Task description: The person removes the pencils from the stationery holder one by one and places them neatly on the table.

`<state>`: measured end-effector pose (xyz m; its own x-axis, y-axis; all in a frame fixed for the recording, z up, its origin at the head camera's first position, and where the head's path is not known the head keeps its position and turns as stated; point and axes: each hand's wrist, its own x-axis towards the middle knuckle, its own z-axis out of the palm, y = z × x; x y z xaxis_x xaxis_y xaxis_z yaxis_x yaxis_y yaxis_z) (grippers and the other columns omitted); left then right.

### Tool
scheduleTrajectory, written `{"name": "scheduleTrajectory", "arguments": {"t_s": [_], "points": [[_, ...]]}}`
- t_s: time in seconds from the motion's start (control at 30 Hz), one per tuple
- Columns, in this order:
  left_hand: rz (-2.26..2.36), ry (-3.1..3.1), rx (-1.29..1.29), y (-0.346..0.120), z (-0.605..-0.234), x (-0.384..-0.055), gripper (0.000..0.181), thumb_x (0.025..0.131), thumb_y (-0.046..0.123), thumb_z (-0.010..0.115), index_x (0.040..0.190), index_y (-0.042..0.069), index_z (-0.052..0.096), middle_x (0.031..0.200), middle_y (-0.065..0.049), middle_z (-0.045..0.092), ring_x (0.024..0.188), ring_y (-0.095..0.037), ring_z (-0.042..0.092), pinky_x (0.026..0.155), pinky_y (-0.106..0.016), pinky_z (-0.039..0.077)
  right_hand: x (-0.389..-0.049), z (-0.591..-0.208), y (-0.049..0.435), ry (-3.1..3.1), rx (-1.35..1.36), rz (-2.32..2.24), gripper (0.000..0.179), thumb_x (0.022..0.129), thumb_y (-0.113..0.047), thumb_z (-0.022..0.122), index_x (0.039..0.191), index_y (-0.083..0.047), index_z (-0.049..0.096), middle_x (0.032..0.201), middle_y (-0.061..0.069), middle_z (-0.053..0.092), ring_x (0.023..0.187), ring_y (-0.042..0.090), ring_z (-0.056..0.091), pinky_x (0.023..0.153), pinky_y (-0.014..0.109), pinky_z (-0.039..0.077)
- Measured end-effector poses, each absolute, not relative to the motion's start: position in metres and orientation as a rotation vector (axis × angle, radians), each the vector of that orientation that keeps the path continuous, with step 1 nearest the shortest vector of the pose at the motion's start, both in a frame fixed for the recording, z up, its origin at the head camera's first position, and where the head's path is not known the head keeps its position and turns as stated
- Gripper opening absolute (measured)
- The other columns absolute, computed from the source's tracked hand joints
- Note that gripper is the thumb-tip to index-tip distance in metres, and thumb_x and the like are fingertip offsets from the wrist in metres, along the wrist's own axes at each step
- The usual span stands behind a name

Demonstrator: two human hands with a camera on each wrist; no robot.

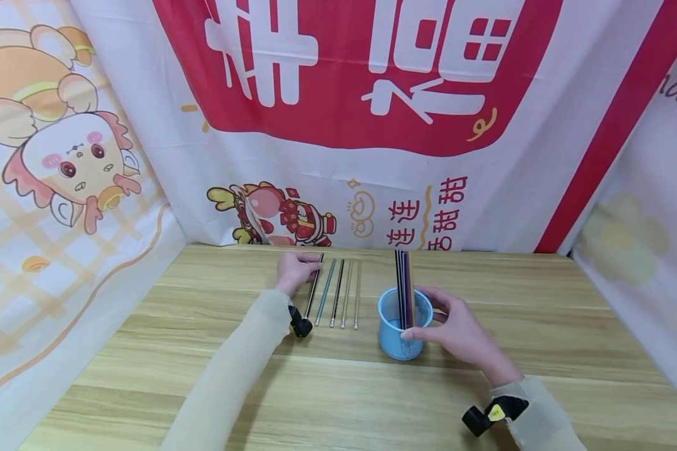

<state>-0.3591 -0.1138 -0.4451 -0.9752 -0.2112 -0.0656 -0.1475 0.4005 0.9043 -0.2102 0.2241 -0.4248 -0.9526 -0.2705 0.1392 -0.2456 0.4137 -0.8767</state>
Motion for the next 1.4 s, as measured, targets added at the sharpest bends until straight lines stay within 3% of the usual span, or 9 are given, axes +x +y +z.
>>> {"name": "scheduleTrajectory", "arguments": {"t_s": [0.37,0.8,1.07,1.4], "points": [[-1.61,-2.632,0.37,-0.116,-0.4531,-0.3658,0.02,0.086,0.012,0.083,0.106,0.01,0.08,0.096,-0.004,0.077,0.078,-0.016,0.071,0.078,-0.033,0.059,-0.2105,-0.4257,0.2247,2.603,-0.5,-1.643,0.078,0.08,-0.02,0.09,0.146,-0.006,0.05,0.143,0.014,0.055,0.129,0.032,0.054,0.099,0.019,0.046],[-1.505,-2.685,0.386,-0.1122,-0.4516,-0.3676,0.017,0.085,0.014,0.085,0.101,0.011,0.081,0.094,-0.002,0.076,0.088,-0.02,0.069,0.083,-0.036,0.057,-0.2106,-0.4255,0.2254,2.604,-0.51,-1.648,0.08,0.08,-0.02,0.091,0.146,-0.005,0.05,0.143,0.015,0.055,0.129,0.032,0.053,0.099,0.018,0.045],[-1.47,-2.693,0.399,-0.11,-0.4527,-0.368,0.015,0.084,0.011,0.085,0.098,0.011,0.081,0.083,-0.001,0.074,0.07,-0.014,0.069,0.07,-0.031,0.057,-0.2104,-0.4259,0.2256,2.613,-0.495,-1.628,0.08,0.08,-0.022,0.09,0.147,-0.006,0.049,0.144,0.015,0.054,0.13,0.032,0.052,0.101,0.022,0.046],[-1.505,-2.682,0.373,-0.1105,-0.4542,-0.3688,0.017,0.083,0.012,0.085,0.099,0.009,0.08,0.078,-0.001,0.073,0.068,-0.016,0.069,0.068,-0.032,0.056,-0.2117,-0.4271,0.2263,2.585,-0.504,-1.659,0.08,0.08,-0.021,0.091,0.147,-0.005,0.049,0.144,0.015,0.055,0.129,0.032,0.053,0.098,0.017,0.046]]}}
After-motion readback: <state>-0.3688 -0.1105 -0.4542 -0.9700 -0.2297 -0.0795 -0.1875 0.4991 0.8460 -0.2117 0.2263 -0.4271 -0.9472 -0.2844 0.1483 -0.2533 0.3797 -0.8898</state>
